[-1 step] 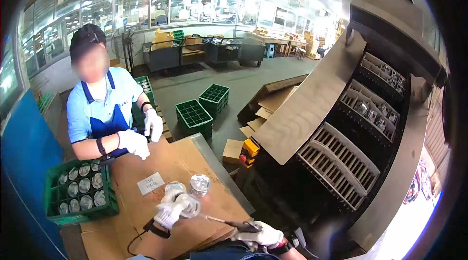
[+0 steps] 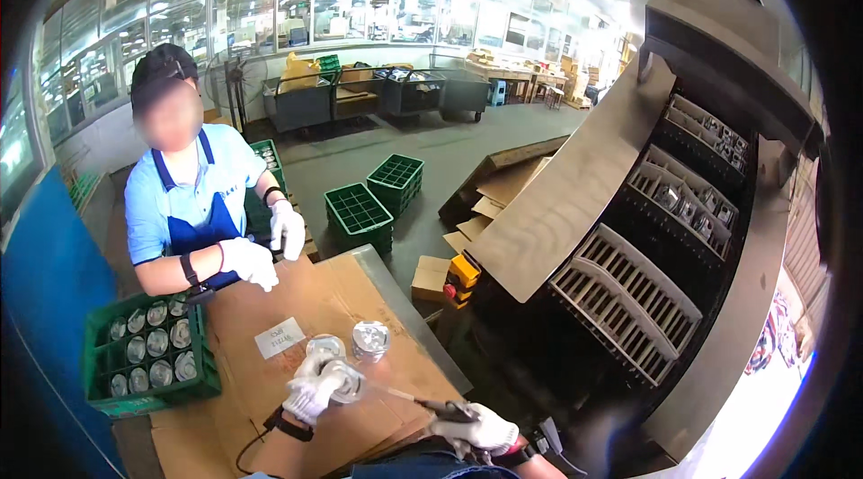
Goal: The person is using an air spray nozzle to clean metal pistons and then placing them on a cardboard sheet for inspection or further processing.
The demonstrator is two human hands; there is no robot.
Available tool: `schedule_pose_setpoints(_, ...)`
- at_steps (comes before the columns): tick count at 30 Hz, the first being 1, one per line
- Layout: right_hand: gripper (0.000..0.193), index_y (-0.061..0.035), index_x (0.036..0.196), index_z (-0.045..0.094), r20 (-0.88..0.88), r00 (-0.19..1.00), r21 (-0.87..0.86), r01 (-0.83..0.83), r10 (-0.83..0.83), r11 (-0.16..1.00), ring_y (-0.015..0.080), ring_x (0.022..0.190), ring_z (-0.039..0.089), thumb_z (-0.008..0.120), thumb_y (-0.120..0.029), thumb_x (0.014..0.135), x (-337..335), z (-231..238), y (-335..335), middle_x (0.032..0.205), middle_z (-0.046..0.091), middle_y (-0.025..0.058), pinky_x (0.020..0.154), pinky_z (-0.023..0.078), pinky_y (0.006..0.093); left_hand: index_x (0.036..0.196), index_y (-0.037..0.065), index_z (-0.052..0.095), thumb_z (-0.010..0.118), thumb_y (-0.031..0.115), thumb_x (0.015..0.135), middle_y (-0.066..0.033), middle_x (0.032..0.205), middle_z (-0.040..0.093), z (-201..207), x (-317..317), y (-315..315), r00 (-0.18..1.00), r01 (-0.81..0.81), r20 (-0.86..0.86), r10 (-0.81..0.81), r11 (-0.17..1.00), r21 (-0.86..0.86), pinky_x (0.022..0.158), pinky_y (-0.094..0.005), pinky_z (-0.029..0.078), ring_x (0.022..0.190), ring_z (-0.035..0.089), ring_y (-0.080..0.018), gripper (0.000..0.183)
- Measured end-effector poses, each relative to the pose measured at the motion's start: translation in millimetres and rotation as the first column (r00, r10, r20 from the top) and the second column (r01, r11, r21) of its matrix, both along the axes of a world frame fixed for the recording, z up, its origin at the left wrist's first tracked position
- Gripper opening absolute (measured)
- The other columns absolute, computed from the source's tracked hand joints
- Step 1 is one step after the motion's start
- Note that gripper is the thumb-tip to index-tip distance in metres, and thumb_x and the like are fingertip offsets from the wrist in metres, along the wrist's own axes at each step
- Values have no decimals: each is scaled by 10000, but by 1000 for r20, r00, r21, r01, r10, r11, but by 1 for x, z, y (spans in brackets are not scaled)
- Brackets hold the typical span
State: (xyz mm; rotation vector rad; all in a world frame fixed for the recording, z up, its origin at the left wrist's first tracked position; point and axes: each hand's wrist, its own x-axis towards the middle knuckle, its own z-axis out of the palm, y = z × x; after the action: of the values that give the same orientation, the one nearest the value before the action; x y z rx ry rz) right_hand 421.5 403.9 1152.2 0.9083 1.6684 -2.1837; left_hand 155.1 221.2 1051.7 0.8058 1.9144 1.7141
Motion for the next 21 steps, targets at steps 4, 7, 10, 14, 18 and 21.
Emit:
schedule_pose_setpoints(4, 372, -95, 1162, 678, 39, 987, 189, -162, 158, 968, 79, 479, 522, 708, -377, 922, -21, -15, -6, 684, 576, -7, 438, 434, 245, 1149, 19, 591, 696, 30, 802, -78, 1007, 662, -31, 5, -18, 937, -92, 328, 125, 989, -115, 763, -309, 561, 867, 640, -161, 363)
schedule_pose_setpoints(7, 422, -139, 1270, 645, 69, 949, 61, -312, 307, 948, 72, 487, 520, 676, -392, 933, -24, -35, -9, 661, 542, -10, 445, 436, 239, 1127, 20, 619, 716, 119, 800, -136, 1017, 695, -23, 1, -19, 991, -118, -93, 93, 939, -322, 800, -357, 560, 898, 679, -227, 355)
schedule_pose_setpoints(10, 385, -92, 1038, 717, 71, 985, 419, -170, 154, 892, 106, 480, 547, 643, -455, 931, -26, -37, -9, 638, 591, 4, 446, 439, 260, 1103, 32, 650, 728, 224, 801, -201, 1041, 713, -28, -3, -29, 977, -153, -197, 85, 920, -361, 842, -404, 551, 970, 699, -322, 366)
schedule_pose_setpoints(14, 338, -83, 1030, 713, 179, 940, 134, -315, 290, 940, 72, 537, 541, 682, -404, 928, -10, -35, -7, 683, 600, -5, 485, 450, 238, 1127, 73, 634, 719, 309, 805, -205, 1016, 705, -66, -15, -55, 967, -201, -229, 110, 880, -429, 840, -469, 537, 952, 676, -379, 408)
schedule_pose_setpoints(18, 299, -84, 968, 715, 252, 957, 398, -237, 142, 886, 67, 563, 537, 697, -378, 917, 13, -47, 0, 689, 600, -16, 489, 431, 231, 1034, 59, 636, 710, 284, 819, -182, 911, 649, -15, -3, -46, 810, -303, -587, -4, 853, -424, 783, -489, 513, 846, 622, -387, 319)
schedule_pose_setpoints(21, 322, -80, 1013, 699, 176, 964, 86, -216, 198, 973, 83, 508, 508, 699, -387, 917, 23, -35, -4, 638, 577, -17, 477, 412, 245, 1051, 9, 637, 723, 167, 812, -162, 1028, 615, -51, -18, -56, 843, -514, -285, 455, 837, -185, 785, -429, 517, 880, 618, -303, 300)
